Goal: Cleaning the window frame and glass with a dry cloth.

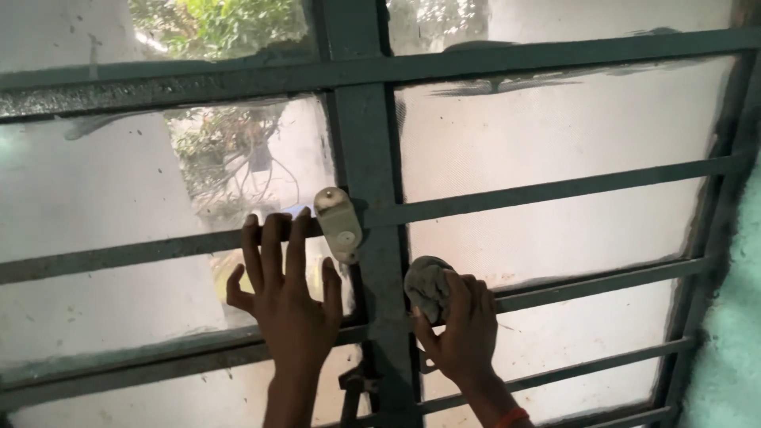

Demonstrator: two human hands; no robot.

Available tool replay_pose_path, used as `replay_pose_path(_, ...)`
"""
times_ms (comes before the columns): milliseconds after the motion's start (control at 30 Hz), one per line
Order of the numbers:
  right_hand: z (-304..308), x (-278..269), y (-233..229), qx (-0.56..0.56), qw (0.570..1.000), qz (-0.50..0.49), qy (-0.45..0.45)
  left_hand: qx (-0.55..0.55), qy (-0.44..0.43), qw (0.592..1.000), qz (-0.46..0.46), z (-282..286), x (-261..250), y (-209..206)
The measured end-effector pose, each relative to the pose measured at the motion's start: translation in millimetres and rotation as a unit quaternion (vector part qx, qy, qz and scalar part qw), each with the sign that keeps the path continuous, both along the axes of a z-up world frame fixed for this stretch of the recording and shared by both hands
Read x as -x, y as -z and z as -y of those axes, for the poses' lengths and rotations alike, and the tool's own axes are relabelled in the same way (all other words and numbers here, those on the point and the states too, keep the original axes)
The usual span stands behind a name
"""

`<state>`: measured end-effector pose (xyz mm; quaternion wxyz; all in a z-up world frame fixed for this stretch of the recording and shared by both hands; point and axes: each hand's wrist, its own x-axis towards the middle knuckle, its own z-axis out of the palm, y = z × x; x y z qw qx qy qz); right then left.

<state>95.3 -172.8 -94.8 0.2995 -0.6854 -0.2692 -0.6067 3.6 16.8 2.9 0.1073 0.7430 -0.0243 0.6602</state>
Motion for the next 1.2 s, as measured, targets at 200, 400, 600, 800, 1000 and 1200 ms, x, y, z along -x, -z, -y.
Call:
replay_pose_path(200, -4.6, -0.4, 4.4, -0.014, 1.000, -0.023, -0.006, -0.012, 0.003, 1.000, 0.017, -11.8, -10.5, 6.3)
replay_pose_path(400, -4.9, -0.9, 3.0, -0.025, 0.999, -0.032, -0.007, -0.010, 0.006, 1.000, 0.007, -14.5, -10.9, 6.3)
replay_pose_path(600, 3.2, 10.0, -1.2, -0.003, 0.996, -0.079, -0.044, -0.015, -0.009, 1.000, 0.025, -9.3, -13.8, 7.6)
replay_pose_path(800, 3.4, 32.1, -23.9, -0.034, 0.980, -0.152, -0.124, -0.009, -0.018, 1.000, 0.020, -7.6, -13.1, 7.0)
replay_pose_path(1000, -18.0, 33.4, -68.4, -0.094, 0.986, -0.087, -0.103, -0.011, -0.033, 0.999, 0.022, -5.5, -15.0, 7.3)
replay_pose_path(1200, 3.5, 42.2, -79.0, -0.074, 0.982, -0.129, -0.113, -0.018, -0.026, 0.999, 0.026, -4.5, -13.9, 6.8)
